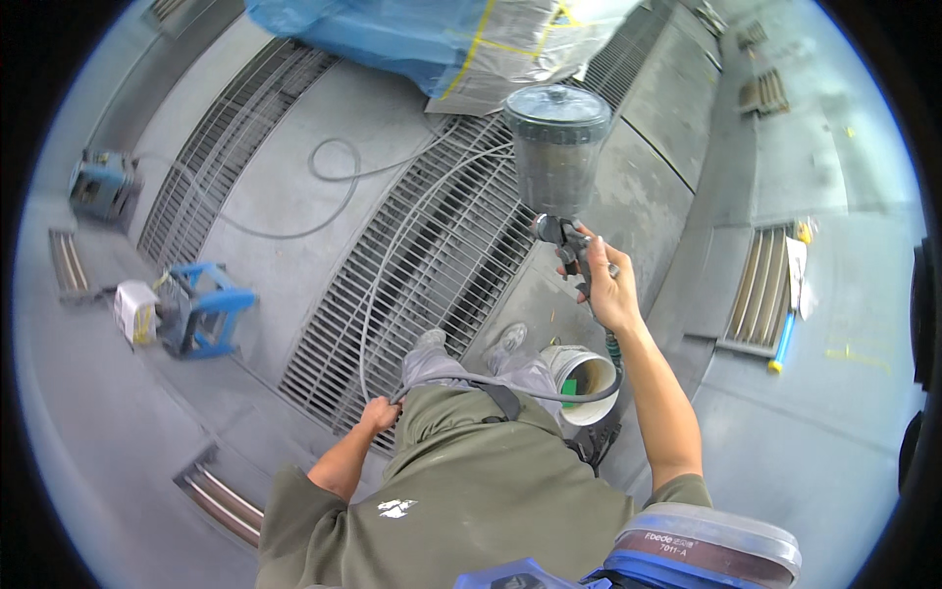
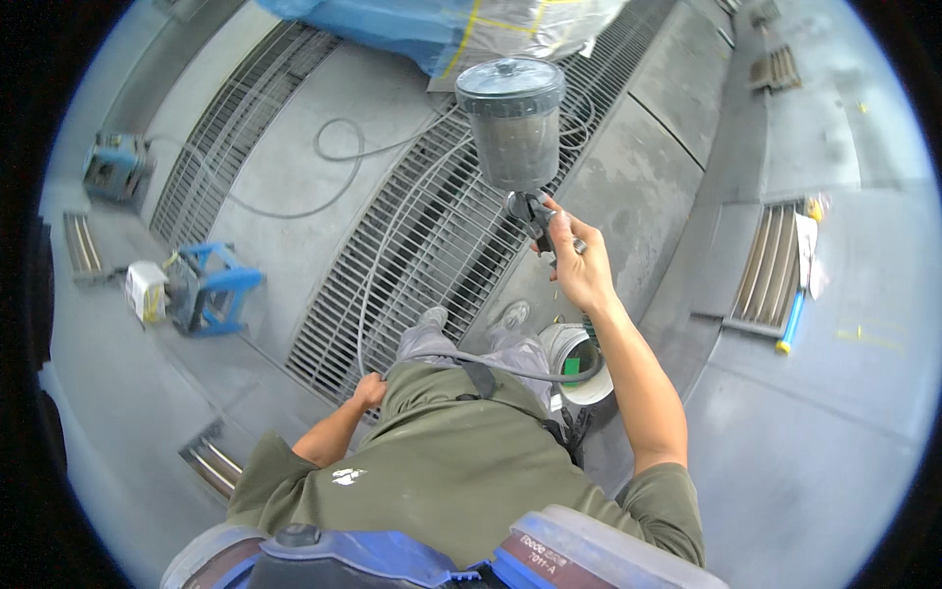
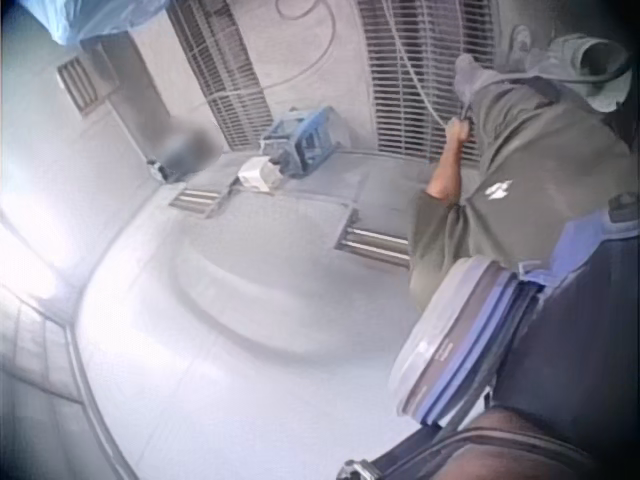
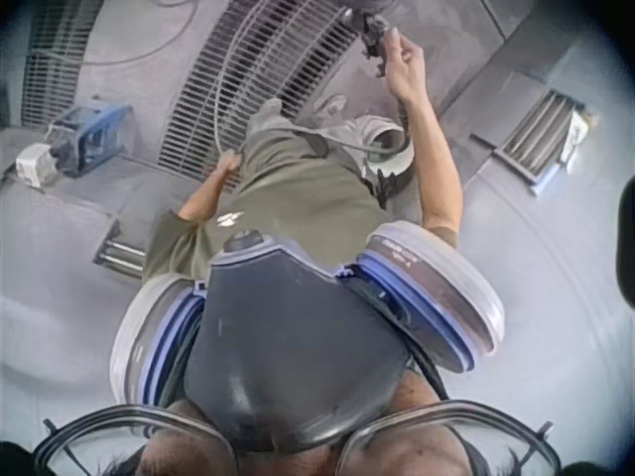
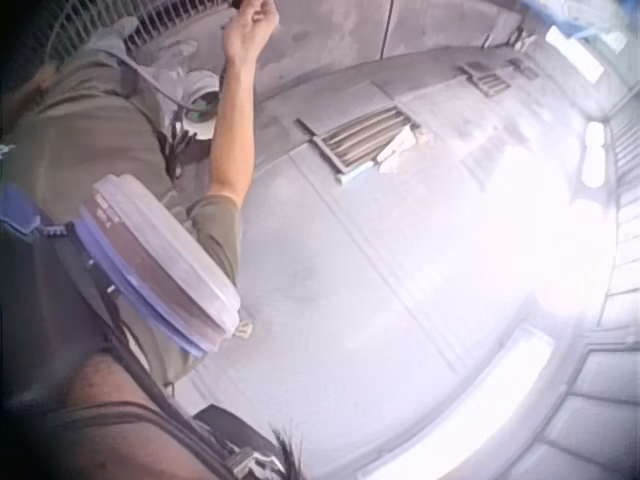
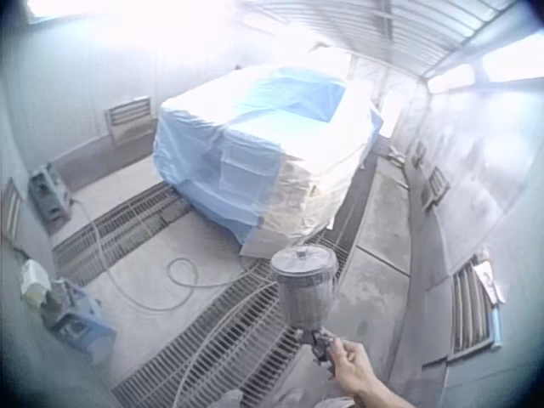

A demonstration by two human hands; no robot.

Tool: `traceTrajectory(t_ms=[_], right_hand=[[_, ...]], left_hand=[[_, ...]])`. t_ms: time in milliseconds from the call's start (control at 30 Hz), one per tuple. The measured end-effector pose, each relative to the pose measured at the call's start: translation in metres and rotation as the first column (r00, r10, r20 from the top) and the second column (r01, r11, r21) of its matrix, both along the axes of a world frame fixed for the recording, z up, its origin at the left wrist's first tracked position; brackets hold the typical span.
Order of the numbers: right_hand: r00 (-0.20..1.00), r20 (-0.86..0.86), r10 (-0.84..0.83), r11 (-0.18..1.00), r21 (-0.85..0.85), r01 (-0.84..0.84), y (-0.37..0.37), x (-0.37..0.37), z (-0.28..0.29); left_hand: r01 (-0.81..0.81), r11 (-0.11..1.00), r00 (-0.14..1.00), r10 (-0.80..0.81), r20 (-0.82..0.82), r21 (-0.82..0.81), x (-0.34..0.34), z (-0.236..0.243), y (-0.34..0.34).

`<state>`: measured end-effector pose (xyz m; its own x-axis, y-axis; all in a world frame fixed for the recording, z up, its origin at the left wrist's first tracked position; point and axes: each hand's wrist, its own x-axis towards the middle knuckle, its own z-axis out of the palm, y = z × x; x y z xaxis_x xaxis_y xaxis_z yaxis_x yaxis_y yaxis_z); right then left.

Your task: The person wipes the rear quarter panel of a silver car with a yellow cloth, then uses a spray gun to apply paint in even strokes. They repeat wiping and spraying on the same panel, moving around the vehicle to cover different areas.

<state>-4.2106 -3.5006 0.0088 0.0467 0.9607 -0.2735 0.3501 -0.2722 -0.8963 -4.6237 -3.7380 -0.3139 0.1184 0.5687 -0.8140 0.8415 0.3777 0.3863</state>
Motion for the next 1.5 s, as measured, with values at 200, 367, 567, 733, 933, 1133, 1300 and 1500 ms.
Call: traceTrajectory(t_ms=[200, 367, 567, 733, 933, 1133, 1300, 1500], right_hand=[[0.964, -0.049, 0.262, 0.965, 0.035, -0.261, 0.060, 0.033, -0.031], [0.935, -0.043, 0.353, 0.934, 0.079, -0.349, 0.093, 0.099, -0.037], [0.932, -0.053, 0.359, 0.933, -0.019, -0.360, 0.122, 0.178, -0.037], [0.932, -0.099, 0.348, 0.938, 0.024, -0.347, 0.138, 0.222, -0.038], [0.947, -0.095, 0.306, 0.952, 0.011, -0.306, 0.174, 0.261, -0.041], [0.972, -0.132, 0.195, 0.981, 0.008, -0.195, 0.233, 0.292, -0.041], [0.975, -0.179, 0.129, 0.991, 0.059, -0.121, 0.308, 0.303, -0.028], [0.971, -0.238, 0.028, 0.976, 0.216, 0.025, 0.417, 0.288, 0.014]], left_hand=[[-0.267, 0.963, 0.963, 0.265, -0.047, -0.045, 0.049, -0.002, 0.003], [-0.402, 0.901, 0.901, 0.421, -0.105, 0.162, 0.152, 0.002, 0.003], [-0.560, 0.806, 0.812, 0.580, -0.064, 0.192, 0.253, 0.010, -0.002], [-0.522, 0.822, 0.830, 0.551, -0.087, 0.229, 0.277, 0.001, 0.008], [-0.468, 0.847, 0.862, 0.500, -0.083, 0.252, 0.303, 0.002, 0.063], [-0.497, 0.829, 0.849, 0.525, -0.051, 0.257, 0.314, -0.008, 0.143], [-0.486, 0.849, 0.866, 0.500, -0.020, 0.207, 0.303, -0.045, 0.221], [-0.477, 0.862, 0.879, 0.471, 0.076, 0.172, 0.287, -0.064, 0.347]])
